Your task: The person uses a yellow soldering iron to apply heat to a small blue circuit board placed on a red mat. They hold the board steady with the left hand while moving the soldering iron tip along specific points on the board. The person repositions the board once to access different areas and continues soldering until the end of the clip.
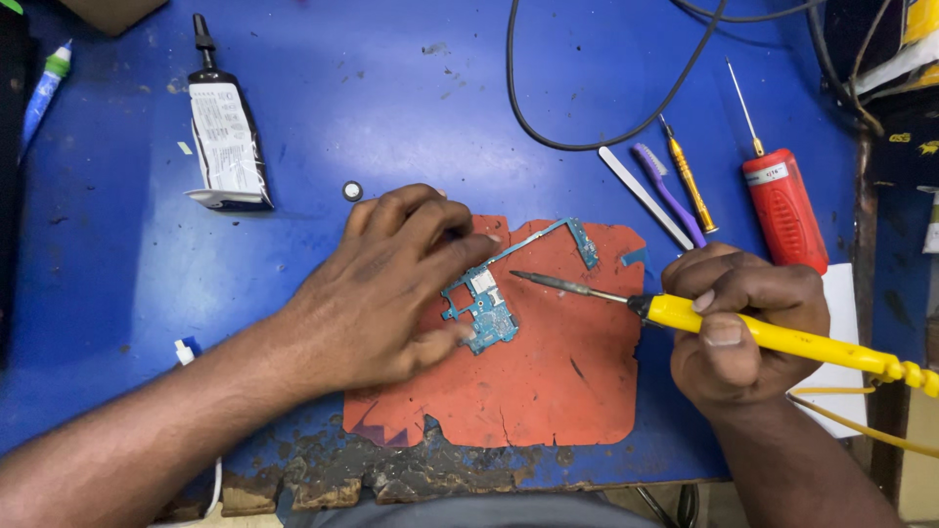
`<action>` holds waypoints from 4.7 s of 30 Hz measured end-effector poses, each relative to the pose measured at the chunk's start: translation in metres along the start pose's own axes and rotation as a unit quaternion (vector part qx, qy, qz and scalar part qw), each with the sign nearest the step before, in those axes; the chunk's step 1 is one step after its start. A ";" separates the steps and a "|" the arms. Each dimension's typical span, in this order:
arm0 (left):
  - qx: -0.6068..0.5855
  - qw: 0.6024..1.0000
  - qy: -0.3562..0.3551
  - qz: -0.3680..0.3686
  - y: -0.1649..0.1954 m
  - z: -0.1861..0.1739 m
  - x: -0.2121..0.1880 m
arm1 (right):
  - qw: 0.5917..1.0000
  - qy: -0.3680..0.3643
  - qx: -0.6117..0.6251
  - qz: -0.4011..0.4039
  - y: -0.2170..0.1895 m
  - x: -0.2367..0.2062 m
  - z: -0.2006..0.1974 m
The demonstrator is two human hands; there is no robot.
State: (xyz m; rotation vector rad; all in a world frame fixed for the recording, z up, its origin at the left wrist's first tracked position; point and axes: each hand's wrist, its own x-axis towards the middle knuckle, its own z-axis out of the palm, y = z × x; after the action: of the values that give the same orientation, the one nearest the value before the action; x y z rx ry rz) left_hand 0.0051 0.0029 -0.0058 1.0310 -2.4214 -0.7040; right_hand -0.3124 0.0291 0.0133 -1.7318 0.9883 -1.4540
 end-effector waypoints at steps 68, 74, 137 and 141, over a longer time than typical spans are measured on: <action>0.002 1.000 0.008 -0.009 0.006 0.004 0.005 | 0.995 -0.091 -0.050 -0.005 -0.008 0.002 0.010; -0.002 1.000 0.006 -0.010 0.006 0.003 0.006 | 0.995 -0.085 -0.060 -0.009 -0.007 0.003 0.011; 0.004 1.000 0.026 0.005 0.005 0.004 0.004 | 0.987 -0.117 -0.101 -0.049 -0.007 -0.001 0.010; -0.001 1.000 0.030 0.006 0.005 0.004 0.004 | 0.987 -0.117 -0.099 -0.047 -0.008 -0.001 0.011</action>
State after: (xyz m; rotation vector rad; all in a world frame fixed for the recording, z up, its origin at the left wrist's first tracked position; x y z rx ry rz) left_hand -0.0022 0.0045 -0.0051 1.0209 -2.3736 -0.6633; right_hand -0.3009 0.0341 0.0183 -2.0629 0.9613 -1.2055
